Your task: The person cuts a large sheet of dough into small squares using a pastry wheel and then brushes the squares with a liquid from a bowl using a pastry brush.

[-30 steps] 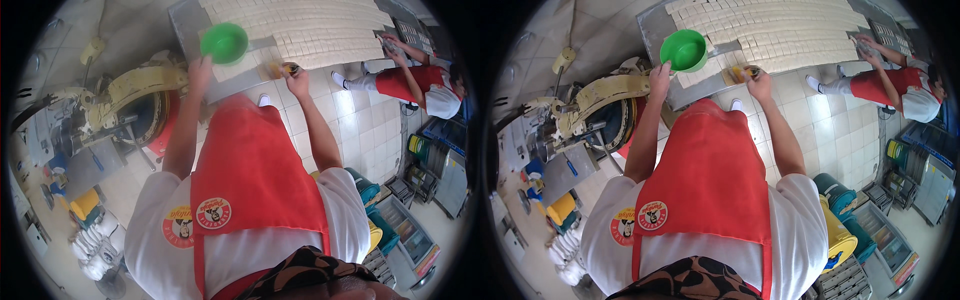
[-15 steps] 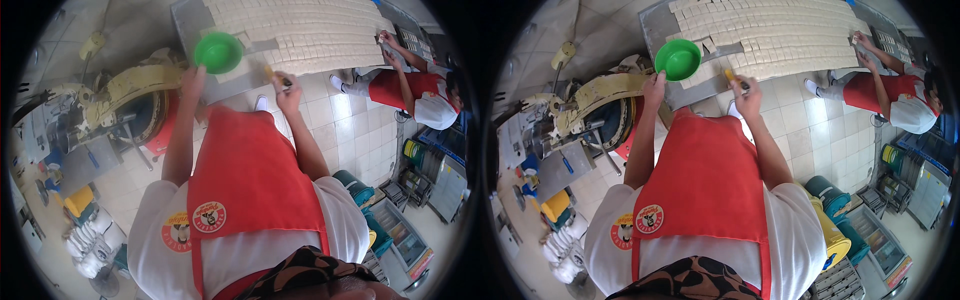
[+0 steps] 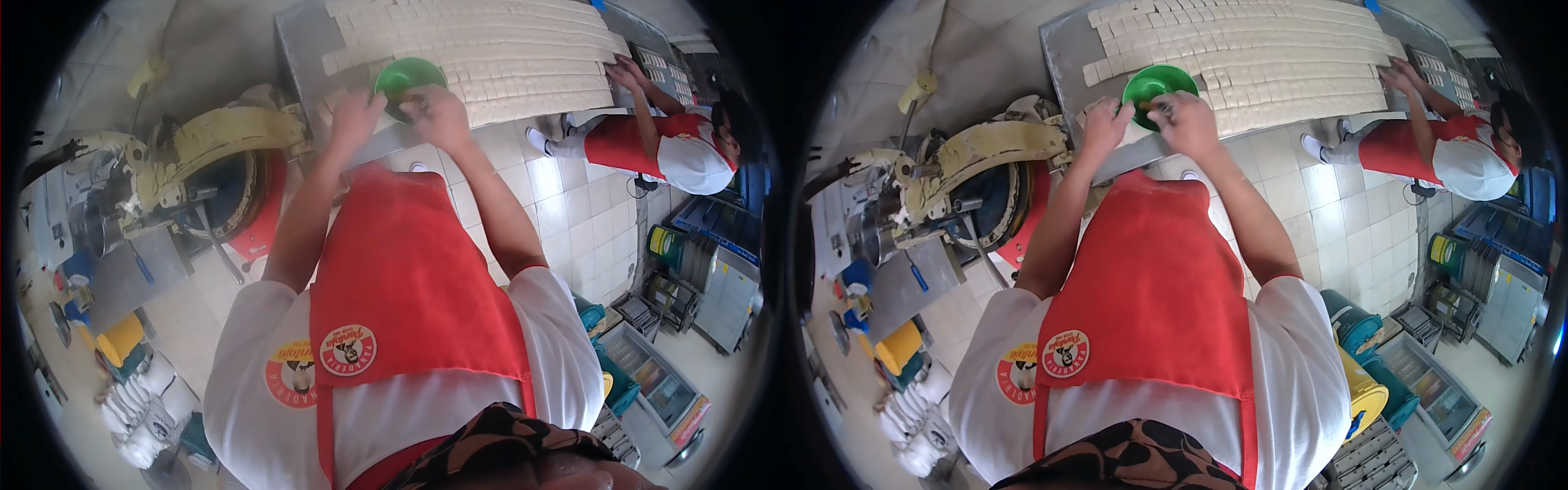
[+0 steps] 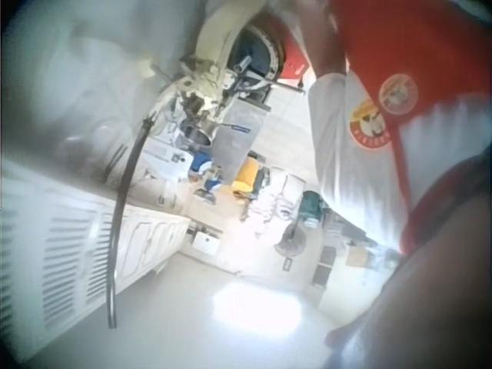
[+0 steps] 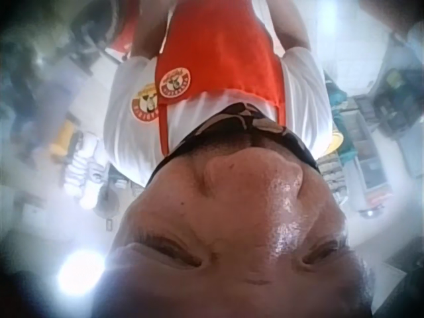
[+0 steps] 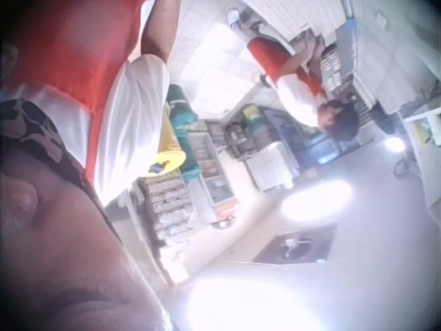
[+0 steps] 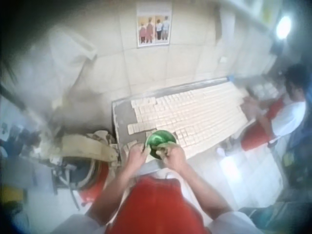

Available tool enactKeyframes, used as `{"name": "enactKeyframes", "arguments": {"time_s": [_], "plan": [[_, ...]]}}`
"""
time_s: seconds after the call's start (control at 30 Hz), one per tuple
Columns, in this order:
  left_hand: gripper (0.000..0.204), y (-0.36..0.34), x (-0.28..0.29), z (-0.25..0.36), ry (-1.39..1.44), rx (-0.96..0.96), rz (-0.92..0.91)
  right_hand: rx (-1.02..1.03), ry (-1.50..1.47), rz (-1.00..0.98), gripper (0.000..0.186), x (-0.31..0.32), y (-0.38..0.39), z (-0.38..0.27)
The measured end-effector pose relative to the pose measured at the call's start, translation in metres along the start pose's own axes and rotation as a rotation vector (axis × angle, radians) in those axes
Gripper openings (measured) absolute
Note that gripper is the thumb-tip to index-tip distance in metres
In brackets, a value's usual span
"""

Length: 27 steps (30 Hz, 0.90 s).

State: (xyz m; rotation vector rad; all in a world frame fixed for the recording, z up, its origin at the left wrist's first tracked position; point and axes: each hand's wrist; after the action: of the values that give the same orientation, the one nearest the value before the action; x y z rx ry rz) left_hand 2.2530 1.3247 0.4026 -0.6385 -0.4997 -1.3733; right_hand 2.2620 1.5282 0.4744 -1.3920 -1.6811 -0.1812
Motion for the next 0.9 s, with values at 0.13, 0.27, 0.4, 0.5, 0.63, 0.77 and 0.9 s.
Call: {"name": "enactKeyframes", "arguments": {"time_s": [0.13, 0.27, 0.4, 0.5, 0.63, 0.77, 0.9], "plan": [[0.052, -0.014, 0.016, -0.017, 0.007, 0.103, 0.092, -0.429, -0.618, 0.304, 0.014, 0.04, 0.005, 0.018], [0.051, -0.027, 0.033, -0.059, 0.298, 0.27, 0.121, -0.556, -1.177, 0.59, 0.028, 0.055, 0.012, 0.053], [0.044, -0.02, 0.058, -0.044, 0.47, 0.35, 0.12, -0.702, -1.016, 0.543, 0.023, -0.008, 0.016, 0.068], [0.044, -0.011, 0.071, -0.052, 0.564, 0.409, 0.176, -0.634, -0.898, 0.301, 0.018, -0.079, 0.011, 0.045], [0.043, 0.002, 0.086, -0.071, 0.527, 0.412, 0.2, -0.569, -0.595, 0.046, 0.02, -0.119, 0.01, 0.035], [0.051, 0.018, 0.099, -0.065, 0.52, 0.381, 0.275, -0.175, -0.233, 0.281, 0.027, -0.113, 0.0, 0.043], [0.05, 0.02, 0.097, -0.074, 0.561, 0.416, 0.311, -0.308, -0.239, 0.102, 0.034, -0.154, 0.006, 0.047]]}}
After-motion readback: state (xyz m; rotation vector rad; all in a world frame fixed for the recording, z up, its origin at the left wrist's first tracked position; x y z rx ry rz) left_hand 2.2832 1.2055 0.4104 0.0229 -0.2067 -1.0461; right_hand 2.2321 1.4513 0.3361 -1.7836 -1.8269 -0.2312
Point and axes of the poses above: each hand's wrist, its own y-axis away from the middle knuckle, its own x-axis out of the back of the hand, z = x × y, and after that the axes turned 5 degrees about x, right-handed
